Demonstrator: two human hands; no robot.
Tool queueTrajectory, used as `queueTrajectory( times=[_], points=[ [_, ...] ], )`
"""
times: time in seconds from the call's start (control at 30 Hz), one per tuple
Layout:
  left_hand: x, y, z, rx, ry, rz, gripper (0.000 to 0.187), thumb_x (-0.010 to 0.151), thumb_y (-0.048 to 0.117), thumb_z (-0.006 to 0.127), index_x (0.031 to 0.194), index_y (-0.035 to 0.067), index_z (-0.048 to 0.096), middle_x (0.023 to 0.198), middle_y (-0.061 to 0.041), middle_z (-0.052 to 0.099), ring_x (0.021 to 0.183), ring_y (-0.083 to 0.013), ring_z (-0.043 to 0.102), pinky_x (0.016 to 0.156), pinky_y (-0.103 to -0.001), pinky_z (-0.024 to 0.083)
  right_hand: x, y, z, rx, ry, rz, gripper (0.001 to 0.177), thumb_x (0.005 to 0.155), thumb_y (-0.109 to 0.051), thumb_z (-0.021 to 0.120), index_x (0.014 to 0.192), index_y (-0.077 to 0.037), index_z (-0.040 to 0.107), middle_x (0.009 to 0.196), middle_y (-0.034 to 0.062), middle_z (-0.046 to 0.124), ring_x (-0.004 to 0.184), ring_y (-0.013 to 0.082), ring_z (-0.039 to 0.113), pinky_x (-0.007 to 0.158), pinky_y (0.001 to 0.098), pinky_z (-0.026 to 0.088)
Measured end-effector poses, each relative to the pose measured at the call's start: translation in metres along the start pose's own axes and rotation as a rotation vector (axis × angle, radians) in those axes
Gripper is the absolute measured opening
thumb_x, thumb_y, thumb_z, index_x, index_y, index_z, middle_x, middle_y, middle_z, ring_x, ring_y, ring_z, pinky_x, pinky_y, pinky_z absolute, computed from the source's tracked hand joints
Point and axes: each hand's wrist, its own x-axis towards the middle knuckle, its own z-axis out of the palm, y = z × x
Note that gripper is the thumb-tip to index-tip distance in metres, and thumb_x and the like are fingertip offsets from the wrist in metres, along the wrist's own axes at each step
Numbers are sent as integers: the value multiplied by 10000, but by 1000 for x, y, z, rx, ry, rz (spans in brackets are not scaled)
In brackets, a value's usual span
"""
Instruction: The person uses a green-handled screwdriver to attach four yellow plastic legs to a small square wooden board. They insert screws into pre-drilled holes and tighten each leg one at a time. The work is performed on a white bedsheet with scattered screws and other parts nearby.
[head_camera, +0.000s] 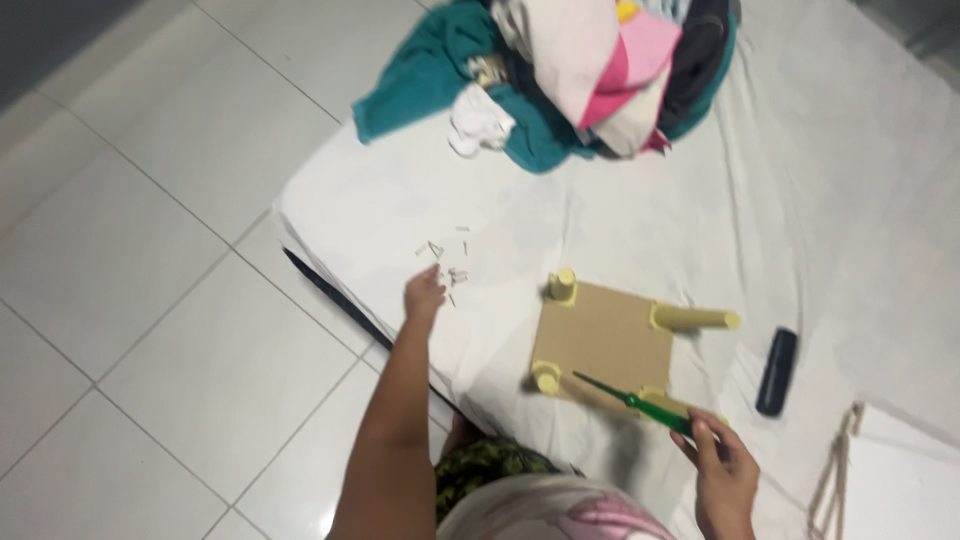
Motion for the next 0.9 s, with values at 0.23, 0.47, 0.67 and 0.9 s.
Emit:
queueTrajectory(
  times=[0.23,0.47,0.67,0.9],
  points=[
    [-101,-7,-32,490,-12,78,213,1018,114,555,1138,54,721,1030,-71,763,751,-149,704,660,-293,598,-22,-36,21,-434,-67,-345,166,966,-28,668,1119,29,700,1183,104,638,1056,212,673,871,339,647],
    [-216,-78,-12,1025,-758,37,352,892,223,740,1231,132,720,1138,-86,780,1027,-222,743,894,-359,571,-32,-35,40,-627,-322,-249,198,834,-51,797,1031,-66,794,1020,69,680,885,171,696,683,297,610],
    [-226,-111,5,904,-718,169,639,901,110,704,1504,114,491,1359,-136,670,1146,-281,673,965,-402,542,-33,-27,63,-592,-708,-380,218,782,-25,806,994,-73,788,971,56,679,878,182,708,706,291,609],
    [-229,-109,21,770,-726,-36,635,926,87,646,1532,153,469,1399,-131,658,1211,-259,691,979,-339,572,-21,-19,81,-657,-763,-527,226,779,4,800,996,-55,777,963,73,677,863,203,711,674,331,560]
  ],
)
